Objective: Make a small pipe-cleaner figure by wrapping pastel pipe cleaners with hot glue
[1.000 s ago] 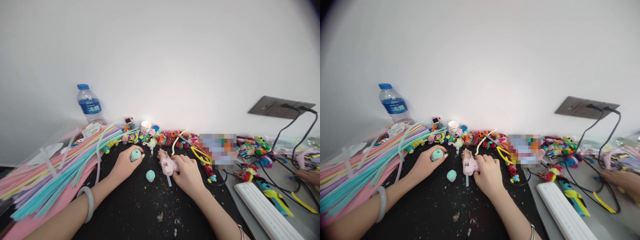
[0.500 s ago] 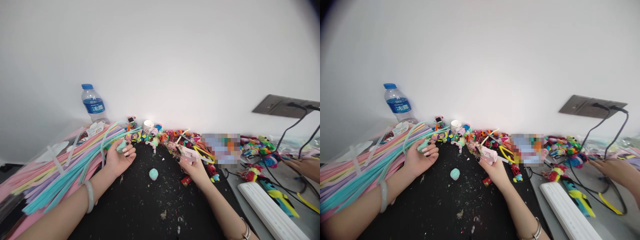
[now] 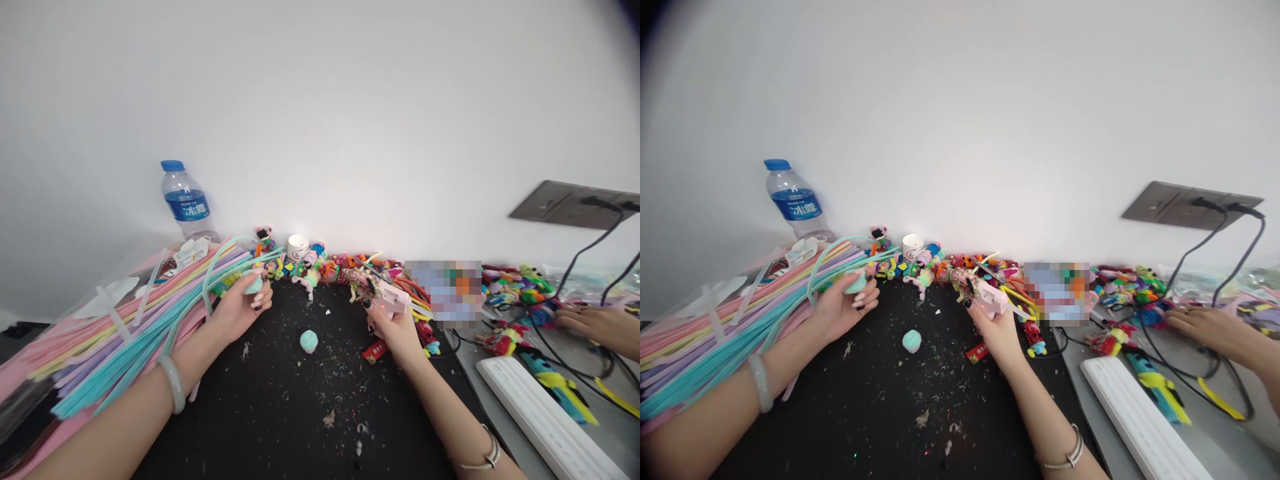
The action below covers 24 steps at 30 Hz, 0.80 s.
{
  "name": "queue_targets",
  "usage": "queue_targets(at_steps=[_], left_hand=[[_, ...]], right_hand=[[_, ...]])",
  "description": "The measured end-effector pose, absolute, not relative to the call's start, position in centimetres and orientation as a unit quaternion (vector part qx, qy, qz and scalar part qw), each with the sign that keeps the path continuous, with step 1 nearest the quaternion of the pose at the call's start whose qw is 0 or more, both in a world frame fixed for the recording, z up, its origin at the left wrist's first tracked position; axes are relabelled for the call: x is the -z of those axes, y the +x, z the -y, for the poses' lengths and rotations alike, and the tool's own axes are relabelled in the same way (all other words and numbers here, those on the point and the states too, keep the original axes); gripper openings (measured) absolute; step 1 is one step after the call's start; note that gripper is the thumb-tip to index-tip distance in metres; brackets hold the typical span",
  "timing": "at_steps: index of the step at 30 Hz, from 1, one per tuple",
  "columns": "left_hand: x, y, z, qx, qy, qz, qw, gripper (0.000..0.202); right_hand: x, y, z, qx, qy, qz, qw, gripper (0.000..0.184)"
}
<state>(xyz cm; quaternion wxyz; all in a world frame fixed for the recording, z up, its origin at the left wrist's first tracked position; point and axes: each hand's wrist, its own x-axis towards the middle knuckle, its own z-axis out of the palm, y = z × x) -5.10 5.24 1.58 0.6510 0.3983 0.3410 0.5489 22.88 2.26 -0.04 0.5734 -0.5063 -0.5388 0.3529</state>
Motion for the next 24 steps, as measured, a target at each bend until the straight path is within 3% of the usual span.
queue_targets(at_steps=[5, 8, 11, 14, 18, 24], left_hand=[[-0.8, -3.4, -4.7, -0.538, 0.466, -0.388, 0.585, 0.018], [-0.8, -3.5, -4.4, -0.474, 0.587, -0.448, 0.479, 0.018], [-1.0, -3.6, -4.2, -0.369, 0.713, -0.484, 0.349, 0.017], [-1.0, -3.3, -3.9, -0.300, 0.784, -0.463, 0.284, 0.020], [-0.8, -3.0, -3.6, -0.259, 0.820, -0.435, 0.266, 0.018], [-0.8, -3.0, -3.4, -0.214, 0.839, -0.425, 0.263, 0.016]], right_hand=[[0.2, 23.3, -2.2, -0.299, -0.530, 0.486, 0.627, 0.026], [0.1, 23.3, -2.1, -0.296, -0.531, 0.491, 0.624, 0.026], [-0.3, 22.9, -1.6, -0.331, -0.523, 0.528, 0.581, 0.024], [-0.8, 22.2, -0.9, -0.366, -0.500, 0.610, 0.495, 0.019], [-1.0, 21.7, -0.3, -0.343, -0.499, 0.700, 0.379, 0.023], [-1.2, 21.5, -0.4, -0.361, -0.441, 0.758, 0.317, 0.025]])
